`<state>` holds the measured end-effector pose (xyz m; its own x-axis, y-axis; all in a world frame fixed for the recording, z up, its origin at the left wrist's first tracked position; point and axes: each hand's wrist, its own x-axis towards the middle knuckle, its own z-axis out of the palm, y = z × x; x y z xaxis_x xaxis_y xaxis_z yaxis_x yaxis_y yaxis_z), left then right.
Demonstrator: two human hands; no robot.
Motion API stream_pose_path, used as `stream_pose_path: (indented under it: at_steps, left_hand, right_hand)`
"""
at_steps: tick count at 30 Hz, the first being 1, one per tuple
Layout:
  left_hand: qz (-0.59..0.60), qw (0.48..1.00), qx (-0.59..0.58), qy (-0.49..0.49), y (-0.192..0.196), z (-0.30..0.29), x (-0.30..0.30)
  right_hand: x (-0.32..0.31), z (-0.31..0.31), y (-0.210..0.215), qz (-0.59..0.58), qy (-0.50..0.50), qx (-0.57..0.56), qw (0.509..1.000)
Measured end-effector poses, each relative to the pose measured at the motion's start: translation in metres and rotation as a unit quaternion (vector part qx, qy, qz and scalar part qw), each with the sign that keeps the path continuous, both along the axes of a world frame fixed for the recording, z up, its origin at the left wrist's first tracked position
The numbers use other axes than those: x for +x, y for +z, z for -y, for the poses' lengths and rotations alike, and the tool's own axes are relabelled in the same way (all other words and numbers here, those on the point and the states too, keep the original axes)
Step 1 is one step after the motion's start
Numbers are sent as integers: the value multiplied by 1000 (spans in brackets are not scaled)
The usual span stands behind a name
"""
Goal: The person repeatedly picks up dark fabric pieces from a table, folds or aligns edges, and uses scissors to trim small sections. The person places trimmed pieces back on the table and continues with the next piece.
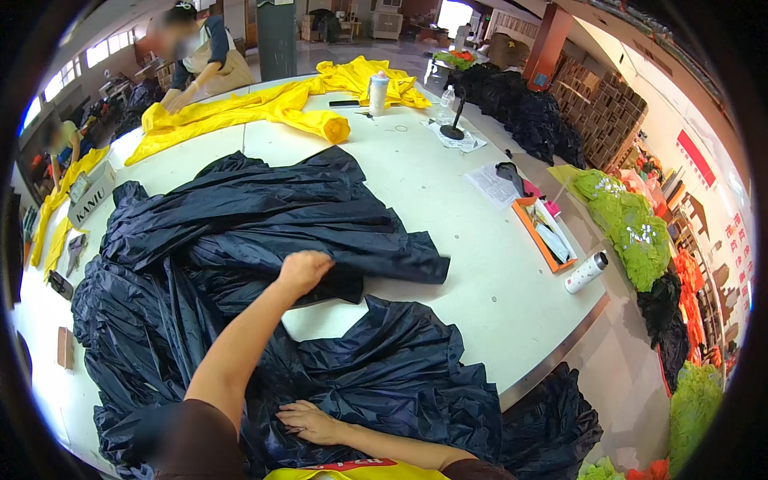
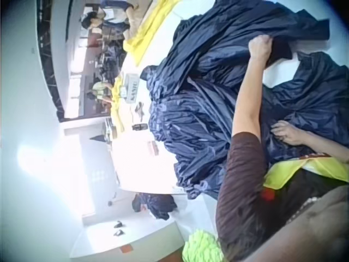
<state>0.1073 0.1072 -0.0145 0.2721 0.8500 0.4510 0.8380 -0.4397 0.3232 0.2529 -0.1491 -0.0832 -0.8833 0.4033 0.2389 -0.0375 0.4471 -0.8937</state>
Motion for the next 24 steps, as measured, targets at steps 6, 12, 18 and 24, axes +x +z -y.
stream_pose_path:
  at_steps: [6, 12, 18, 24]
  left_hand:
    - [271, 962, 38, -21, 129, 69, -38]
    - [155, 987, -5, -34, 121, 216, -103]
    - [-47, 989, -136, -34, 36, 312, -89]
    - [21, 991, -134, 17, 39, 330, -63]
  right_hand:
    - [24, -44, 38, -86, -252, -396, 879]
    - [52, -124, 128, -414, -174, -652, 611]
    - [45, -93, 103, -231, -202, -409, 859]
    - [53, -42, 100, -129, -243, -502, 820]
